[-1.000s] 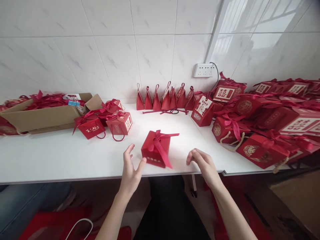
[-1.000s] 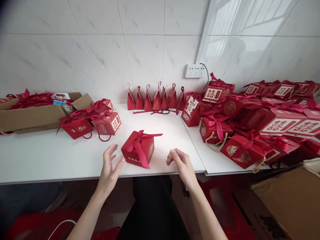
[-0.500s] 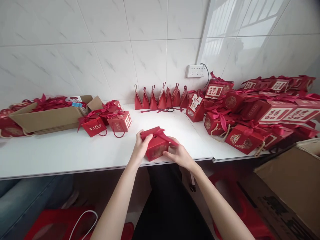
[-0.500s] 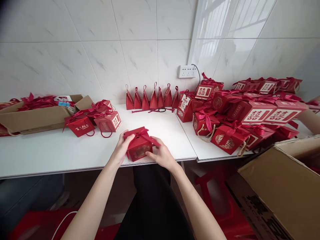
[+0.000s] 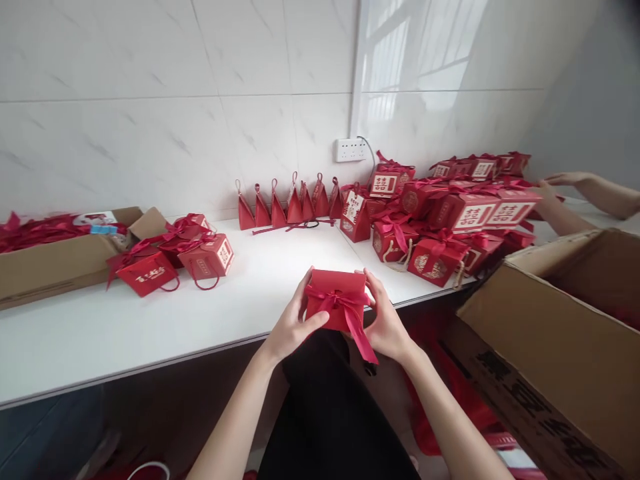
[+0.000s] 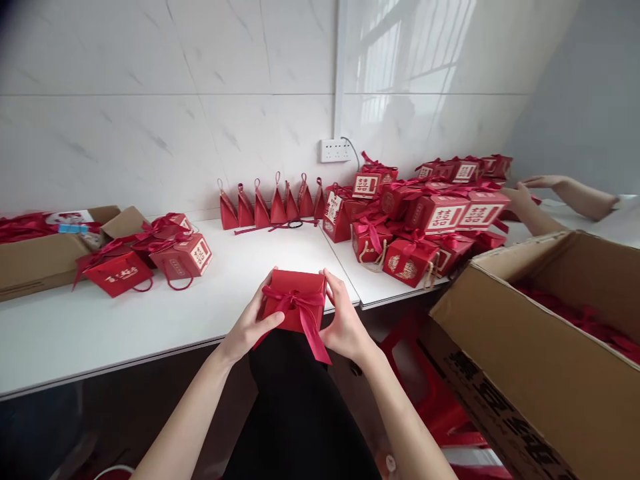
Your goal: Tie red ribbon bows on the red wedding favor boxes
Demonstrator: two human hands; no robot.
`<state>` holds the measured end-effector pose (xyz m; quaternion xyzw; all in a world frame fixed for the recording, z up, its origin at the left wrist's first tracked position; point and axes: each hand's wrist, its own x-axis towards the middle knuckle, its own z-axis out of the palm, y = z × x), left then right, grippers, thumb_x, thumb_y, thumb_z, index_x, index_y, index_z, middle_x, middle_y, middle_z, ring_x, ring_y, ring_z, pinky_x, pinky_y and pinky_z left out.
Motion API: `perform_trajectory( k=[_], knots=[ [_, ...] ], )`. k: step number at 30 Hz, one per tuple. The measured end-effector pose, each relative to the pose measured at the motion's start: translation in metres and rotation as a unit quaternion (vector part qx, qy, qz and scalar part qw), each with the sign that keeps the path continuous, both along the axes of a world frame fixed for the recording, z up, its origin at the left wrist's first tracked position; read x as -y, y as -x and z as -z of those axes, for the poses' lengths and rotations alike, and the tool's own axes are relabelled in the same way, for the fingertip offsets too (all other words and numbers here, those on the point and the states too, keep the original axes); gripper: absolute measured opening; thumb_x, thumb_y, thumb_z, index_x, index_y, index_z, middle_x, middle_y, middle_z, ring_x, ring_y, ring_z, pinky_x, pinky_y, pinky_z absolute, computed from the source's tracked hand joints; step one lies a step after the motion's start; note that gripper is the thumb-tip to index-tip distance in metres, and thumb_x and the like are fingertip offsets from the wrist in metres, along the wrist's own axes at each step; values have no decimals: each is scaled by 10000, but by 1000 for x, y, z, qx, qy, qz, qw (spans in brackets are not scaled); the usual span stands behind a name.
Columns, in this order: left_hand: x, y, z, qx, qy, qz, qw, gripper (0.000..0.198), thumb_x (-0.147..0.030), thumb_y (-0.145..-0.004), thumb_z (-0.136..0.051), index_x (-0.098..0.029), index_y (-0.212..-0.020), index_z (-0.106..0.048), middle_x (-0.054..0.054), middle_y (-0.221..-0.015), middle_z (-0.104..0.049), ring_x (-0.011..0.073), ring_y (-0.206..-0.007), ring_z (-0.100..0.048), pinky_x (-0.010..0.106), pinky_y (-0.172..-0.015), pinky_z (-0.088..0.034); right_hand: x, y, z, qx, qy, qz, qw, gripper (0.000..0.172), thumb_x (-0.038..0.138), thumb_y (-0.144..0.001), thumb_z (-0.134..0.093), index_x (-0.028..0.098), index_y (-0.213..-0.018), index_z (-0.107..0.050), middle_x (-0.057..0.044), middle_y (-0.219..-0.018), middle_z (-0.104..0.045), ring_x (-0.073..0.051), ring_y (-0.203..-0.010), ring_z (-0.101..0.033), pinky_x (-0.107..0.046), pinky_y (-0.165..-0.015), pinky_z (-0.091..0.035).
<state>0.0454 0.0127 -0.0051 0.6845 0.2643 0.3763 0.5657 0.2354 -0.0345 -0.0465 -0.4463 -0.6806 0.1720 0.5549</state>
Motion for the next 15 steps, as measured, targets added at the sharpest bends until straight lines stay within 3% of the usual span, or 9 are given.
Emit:
perform_trajectory(
  k=[3, 7, 11, 15],
  knots=[
    [6, -24, 0, 6, -12, 42, 999, 681, -396, -819, -588, -251, -1413, -287, 67, -1400, -449, 249, -1291, -418, 365, -1075, -360, 17, -21, -4, 35, -31, 68, 997, 958, 136, -672, -675, 323, -1450, -148, -117, -1440, -281, -302, -1354, -270, -480, -1037, -383],
    [8, -60, 6, -15, -14, 133, 991, 663, -374, -801, -619, -252, -1386, -333, 83, -1408, -440, 245, -1264, -453, 393, -1063, -373, 53, -55, -16, 69, -72, 175, 980, 949, 96, -662, -660, 351, -1436, -173, -93, -1443, -269, -289, -1349, -290, -473, -1054, -372],
    [10, -94, 13, -151, -40, 240, 958, 515, -351, -795, -612, -263, -1289, -494, 93, -1309, -546, 270, -1208, -512, 471, -1032, -388, 112, -88, -33, 44, -105, 393, 912, 986, 206, -689, -706, 320, -1452, -92, -147, -1423, -288, -324, -1296, -364, -515, -986, -426],
    [18, -139, 4, -213, -115, 340, 909, 381, -364, -800, -581, -253, -1163, -612, 87, -1186, -628, 269, -1117, -579, 441, -946, -467, 173, -112, -41, 54, -77, 512, 854, 1044, 346, -665, -744, 293, -1460, -70, -184, -1377, -356, -359, -1213, -460, -551, -907, -472]
  ],
)
